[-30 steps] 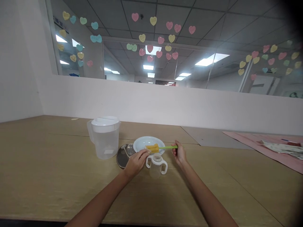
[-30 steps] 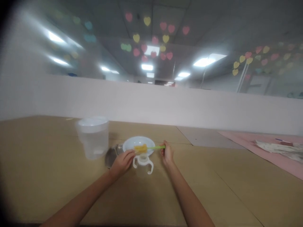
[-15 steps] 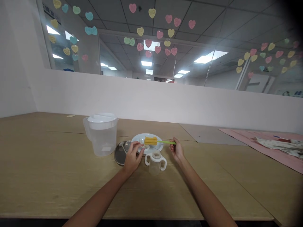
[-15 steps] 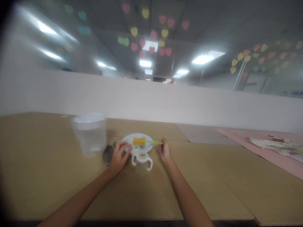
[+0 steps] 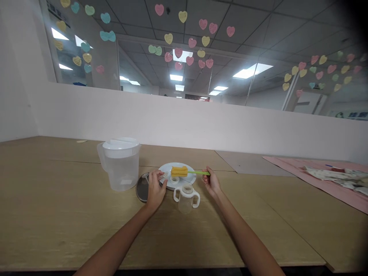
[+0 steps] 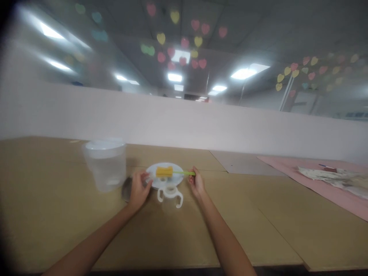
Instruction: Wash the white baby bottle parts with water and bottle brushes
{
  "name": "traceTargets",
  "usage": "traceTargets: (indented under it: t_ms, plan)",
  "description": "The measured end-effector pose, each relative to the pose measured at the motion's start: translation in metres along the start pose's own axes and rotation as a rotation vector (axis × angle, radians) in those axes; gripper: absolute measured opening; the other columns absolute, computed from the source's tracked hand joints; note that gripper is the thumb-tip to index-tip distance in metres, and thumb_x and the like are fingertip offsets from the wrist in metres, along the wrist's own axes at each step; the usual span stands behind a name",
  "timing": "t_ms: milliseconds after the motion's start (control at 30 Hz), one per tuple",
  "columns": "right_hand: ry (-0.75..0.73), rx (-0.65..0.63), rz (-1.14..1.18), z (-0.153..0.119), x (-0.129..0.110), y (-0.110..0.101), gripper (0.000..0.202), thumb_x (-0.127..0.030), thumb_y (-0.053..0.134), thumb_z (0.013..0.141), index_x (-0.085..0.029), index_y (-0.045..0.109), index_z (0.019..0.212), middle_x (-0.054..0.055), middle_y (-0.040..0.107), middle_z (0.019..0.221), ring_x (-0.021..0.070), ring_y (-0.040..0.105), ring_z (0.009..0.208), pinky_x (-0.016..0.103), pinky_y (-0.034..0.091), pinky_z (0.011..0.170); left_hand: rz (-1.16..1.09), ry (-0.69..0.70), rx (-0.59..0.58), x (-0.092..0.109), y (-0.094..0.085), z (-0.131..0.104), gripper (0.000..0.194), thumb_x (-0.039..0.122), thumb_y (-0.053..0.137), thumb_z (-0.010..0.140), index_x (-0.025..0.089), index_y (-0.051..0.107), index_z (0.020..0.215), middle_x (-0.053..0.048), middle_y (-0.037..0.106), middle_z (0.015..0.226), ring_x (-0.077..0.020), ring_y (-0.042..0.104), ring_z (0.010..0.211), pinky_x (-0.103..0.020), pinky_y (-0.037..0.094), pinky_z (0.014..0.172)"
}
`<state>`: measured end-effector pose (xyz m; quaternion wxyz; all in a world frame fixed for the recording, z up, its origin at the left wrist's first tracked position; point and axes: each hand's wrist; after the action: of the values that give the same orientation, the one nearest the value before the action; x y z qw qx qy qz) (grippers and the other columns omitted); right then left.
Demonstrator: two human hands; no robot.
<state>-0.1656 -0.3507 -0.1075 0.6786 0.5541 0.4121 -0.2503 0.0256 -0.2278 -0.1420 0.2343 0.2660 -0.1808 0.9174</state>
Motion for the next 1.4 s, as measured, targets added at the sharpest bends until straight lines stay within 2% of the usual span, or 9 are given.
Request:
traceTargets:
  t_ms: [267, 600, 800, 900, 1000, 1167, 1300, 1400]
  plan:
    - [0.012, -0.02, 0.016, -0.001, 0.001, 0.002, 0.025, -0.037, 0.061, 0.069, -0.014, 0.052, 0.063, -0.006, 0.04, 0.038, 0.0029, 0.03, 0.031, 0.015, 0.023, 0.03, -0.079, 0.024, -0.03, 0.003, 0.001, -0.001, 0.032, 0.019, 0.051, 0.075, 0.02, 0.044, 0.107, -0.009, 0.043, 0.112, -0.0167, 0.054, 0.096, -0.036, 0.051, 0.08]
    - [-0.014, -0.056, 0.01, 0.001, 0.003, -0.001, 0.029, -0.041, 0.064, 0.066, -0.014, 0.053, 0.064, -0.006, 0.041, 0.04, 0.0028, 0.031, 0.033, 0.015, 0.024, 0.031, -0.233, -0.057, -0.054, 0.006, 0.0, 0.002, 0.042, 0.015, 0.052, 0.072, 0.021, 0.043, 0.112, -0.009, 0.046, 0.115, -0.0181, 0.054, 0.1, -0.037, 0.051, 0.082]
    - [-0.084, -0.071, 0.049, 0.001, 0.001, 0.001, 0.03, -0.044, 0.064, 0.066, -0.016, 0.056, 0.07, -0.005, 0.047, 0.046, 0.0046, 0.039, 0.039, 0.016, 0.033, 0.037, -0.254, -0.059, -0.097, 0.005, 0.001, 0.002, 0.047, 0.013, 0.048, 0.073, 0.022, 0.039, 0.118, -0.01, 0.045, 0.119, -0.0177, 0.053, 0.104, -0.035, 0.05, 0.084]
    - [-0.084, -0.147, -0.058, -0.005, 0.003, 0.005, 0.034, -0.047, 0.063, 0.065, -0.014, 0.058, 0.07, -0.003, 0.05, 0.048, 0.0058, 0.043, 0.041, 0.017, 0.035, 0.039, -0.278, -0.083, -0.117, 0.003, 0.002, 0.001, 0.047, 0.014, 0.045, 0.075, 0.022, 0.038, 0.121, -0.011, 0.043, 0.122, -0.0169, 0.053, 0.104, -0.032, 0.05, 0.084]
    - [-0.074, -0.196, -0.177, -0.01, 0.004, 0.008, 0.037, -0.048, 0.065, 0.062, -0.012, 0.06, 0.071, -0.002, 0.05, 0.047, 0.0056, 0.042, 0.04, 0.017, 0.034, 0.039, -0.315, -0.135, -0.088, 0.0, 0.003, 0.001, 0.047, 0.019, 0.047, 0.076, 0.021, 0.038, 0.122, -0.012, 0.041, 0.125, -0.0178, 0.053, 0.105, -0.032, 0.05, 0.083]
    - [-0.135, -0.096, -0.123, -0.006, 0.001, 0.005, 0.036, -0.049, 0.063, 0.063, -0.014, 0.059, 0.07, -0.003, 0.05, 0.047, 0.0065, 0.042, 0.04, 0.018, 0.034, 0.039, -0.426, -0.17, -0.04, -0.003, 0.003, 0.002, 0.051, 0.023, 0.051, 0.075, 0.022, 0.034, 0.124, -0.013, 0.036, 0.131, -0.0193, 0.05, 0.109, -0.031, 0.05, 0.084]
    - [-0.142, -0.143, -0.211, -0.002, -0.001, 0.0, 0.037, -0.048, 0.065, 0.061, -0.012, 0.061, 0.07, -0.002, 0.052, 0.047, 0.0066, 0.043, 0.041, 0.019, 0.034, 0.04, -0.434, -0.187, -0.033, -0.003, 0.002, 0.003, 0.05, 0.024, 0.051, 0.075, 0.021, 0.035, 0.123, -0.013, 0.039, 0.128, -0.0191, 0.052, 0.108, -0.03, 0.05, 0.084]
    - [-0.192, -0.114, -0.261, -0.001, 0.0, -0.001, 0.037, -0.048, 0.066, 0.061, -0.012, 0.062, 0.069, -0.001, 0.053, 0.049, 0.007, 0.044, 0.042, 0.019, 0.034, 0.041, -0.425, -0.184, -0.036, -0.002, 0.001, 0.003, 0.049, 0.023, 0.052, 0.075, 0.02, 0.038, 0.121, -0.013, 0.046, 0.121, -0.0188, 0.054, 0.104, -0.031, 0.05, 0.083]
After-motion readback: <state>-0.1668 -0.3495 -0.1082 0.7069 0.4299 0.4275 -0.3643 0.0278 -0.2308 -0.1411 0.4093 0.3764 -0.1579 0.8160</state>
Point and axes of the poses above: each hand's wrist, its own z-axis towards the middle knuckle, its own y-axis out of the palm, x = y × z
